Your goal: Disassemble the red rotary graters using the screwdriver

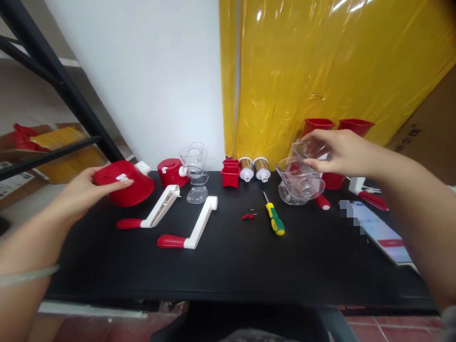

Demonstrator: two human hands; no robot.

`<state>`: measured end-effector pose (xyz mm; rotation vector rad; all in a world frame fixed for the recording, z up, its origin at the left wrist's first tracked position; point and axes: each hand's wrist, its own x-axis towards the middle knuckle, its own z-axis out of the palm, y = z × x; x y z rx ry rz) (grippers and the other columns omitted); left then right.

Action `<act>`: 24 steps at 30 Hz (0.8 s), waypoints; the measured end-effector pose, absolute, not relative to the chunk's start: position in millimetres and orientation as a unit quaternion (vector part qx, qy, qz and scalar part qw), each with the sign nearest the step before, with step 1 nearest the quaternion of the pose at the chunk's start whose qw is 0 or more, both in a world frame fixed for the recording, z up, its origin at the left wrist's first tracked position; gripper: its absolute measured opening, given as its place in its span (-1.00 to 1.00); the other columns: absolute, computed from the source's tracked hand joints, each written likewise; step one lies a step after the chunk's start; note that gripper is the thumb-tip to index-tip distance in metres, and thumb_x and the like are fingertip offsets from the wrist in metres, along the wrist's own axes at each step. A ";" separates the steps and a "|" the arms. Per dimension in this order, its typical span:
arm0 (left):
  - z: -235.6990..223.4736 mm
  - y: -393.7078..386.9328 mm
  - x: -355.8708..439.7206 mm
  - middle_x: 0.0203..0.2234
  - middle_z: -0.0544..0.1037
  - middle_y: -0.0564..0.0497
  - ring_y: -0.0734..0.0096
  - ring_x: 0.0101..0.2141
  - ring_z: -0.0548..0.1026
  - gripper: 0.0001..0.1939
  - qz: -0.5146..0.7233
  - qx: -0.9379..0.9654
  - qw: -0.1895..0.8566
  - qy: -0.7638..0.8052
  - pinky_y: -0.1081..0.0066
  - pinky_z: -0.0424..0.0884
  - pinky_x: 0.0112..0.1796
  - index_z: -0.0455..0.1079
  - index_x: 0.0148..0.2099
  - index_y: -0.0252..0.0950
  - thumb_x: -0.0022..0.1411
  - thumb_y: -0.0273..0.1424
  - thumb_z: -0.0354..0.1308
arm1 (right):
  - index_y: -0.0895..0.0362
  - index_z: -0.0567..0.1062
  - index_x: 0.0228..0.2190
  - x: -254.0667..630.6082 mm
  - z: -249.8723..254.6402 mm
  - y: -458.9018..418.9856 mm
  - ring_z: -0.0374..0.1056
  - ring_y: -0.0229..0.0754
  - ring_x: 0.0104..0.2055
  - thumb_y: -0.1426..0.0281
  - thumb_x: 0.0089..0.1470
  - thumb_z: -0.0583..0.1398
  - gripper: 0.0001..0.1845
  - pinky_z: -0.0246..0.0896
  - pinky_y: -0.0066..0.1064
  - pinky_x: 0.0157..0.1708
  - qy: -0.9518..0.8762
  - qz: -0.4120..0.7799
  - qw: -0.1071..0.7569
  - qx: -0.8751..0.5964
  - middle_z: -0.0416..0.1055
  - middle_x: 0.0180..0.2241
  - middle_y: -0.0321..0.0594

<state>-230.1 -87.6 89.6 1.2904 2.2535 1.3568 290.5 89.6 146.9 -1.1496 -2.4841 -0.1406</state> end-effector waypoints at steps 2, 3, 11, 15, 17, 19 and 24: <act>74.3 -80.8 -253.3 -0.10 0.63 -0.10 0.08 -0.08 0.60 -0.07 0.422 0.395 0.134 0.805 -0.02 0.49 0.07 0.41 0.10 -0.31 -0.33 -0.05 0.56 | 0.23 0.48 -0.01 291.5 140.2 94.6 0.52 0.01 -0.16 0.18 0.03 0.33 -0.45 0.38 -0.22 -0.19 -0.892 -0.047 0.184 -0.410 0.57 -0.12 0.07; 68.2 -78.7 -263.1 -0.03 0.61 -0.13 0.05 -0.02 0.58 -0.04 0.416 0.409 0.154 0.798 0.02 0.47 0.10 0.39 0.14 -0.29 -0.32 -0.06 0.56 | 0.24 0.46 0.01 292.3 138.0 96.9 0.52 0.04 -0.15 0.15 0.03 0.30 -0.42 0.38 -0.19 -0.18 -0.895 -0.044 0.177 -0.408 0.57 -0.11 0.07; 63.4 -80.6 -302.9 0.11 0.56 -0.02 0.06 0.13 0.50 -0.05 0.362 0.467 0.271 0.760 0.27 0.54 0.03 0.35 0.20 -0.10 -0.29 -0.13 0.57 | 0.27 0.39 0.09 295.2 128.7 106.1 0.49 0.12 -0.05 0.09 0.10 0.20 -0.35 0.37 -0.12 -0.06 -0.907 -0.036 0.128 -0.399 0.51 -0.01 0.14; 71.8 -77.8 -314.5 0.17 0.51 -0.02 0.04 0.15 0.48 -0.05 0.313 0.478 0.326 0.753 0.32 0.56 0.00 0.31 0.22 -0.08 -0.24 -0.10 0.54 | 0.31 0.40 0.07 289.9 123.7 108.7 0.48 0.13 -0.04 0.09 0.13 0.17 -0.36 0.36 -0.13 -0.05 -0.911 -0.044 0.102 -0.396 0.50 0.00 0.20; 77.4 -75.4 -321.2 0.25 0.43 -0.05 0.02 0.20 0.43 -0.02 0.275 0.490 0.338 0.755 0.30 0.53 0.03 0.26 0.26 -0.09 -0.21 -0.05 0.51 | 0.29 0.40 0.07 287.6 120.7 111.7 0.48 0.13 -0.05 0.08 0.12 0.17 -0.36 0.36 -0.12 -0.05 -0.910 -0.045 0.096 -0.400 0.51 0.00 0.19; 82.7 -73.1 -325.3 0.35 0.30 -0.06 -0.01 0.27 0.33 0.07 0.221 0.511 0.312 0.770 0.27 0.47 0.11 0.19 0.34 -0.09 -0.20 0.02 0.48 | 0.24 0.41 0.07 286.5 117.0 116.0 0.48 0.12 -0.06 0.05 0.10 0.17 -0.35 0.36 -0.12 -0.07 -0.910 -0.045 0.096 -0.401 0.53 -0.03 0.13; 84.1 -65.2 -306.0 0.35 0.25 -0.29 -0.20 0.26 0.32 0.14 0.100 0.500 0.120 0.852 0.02 0.36 0.16 0.06 0.44 -0.35 0.04 0.31 0.09 | 0.22 0.42 0.06 284.5 106.9 129.3 0.49 0.12 -0.10 0.01 0.08 0.17 -0.33 0.35 -0.13 -0.12 -0.909 -0.057 0.085 -0.403 0.55 -0.09 0.10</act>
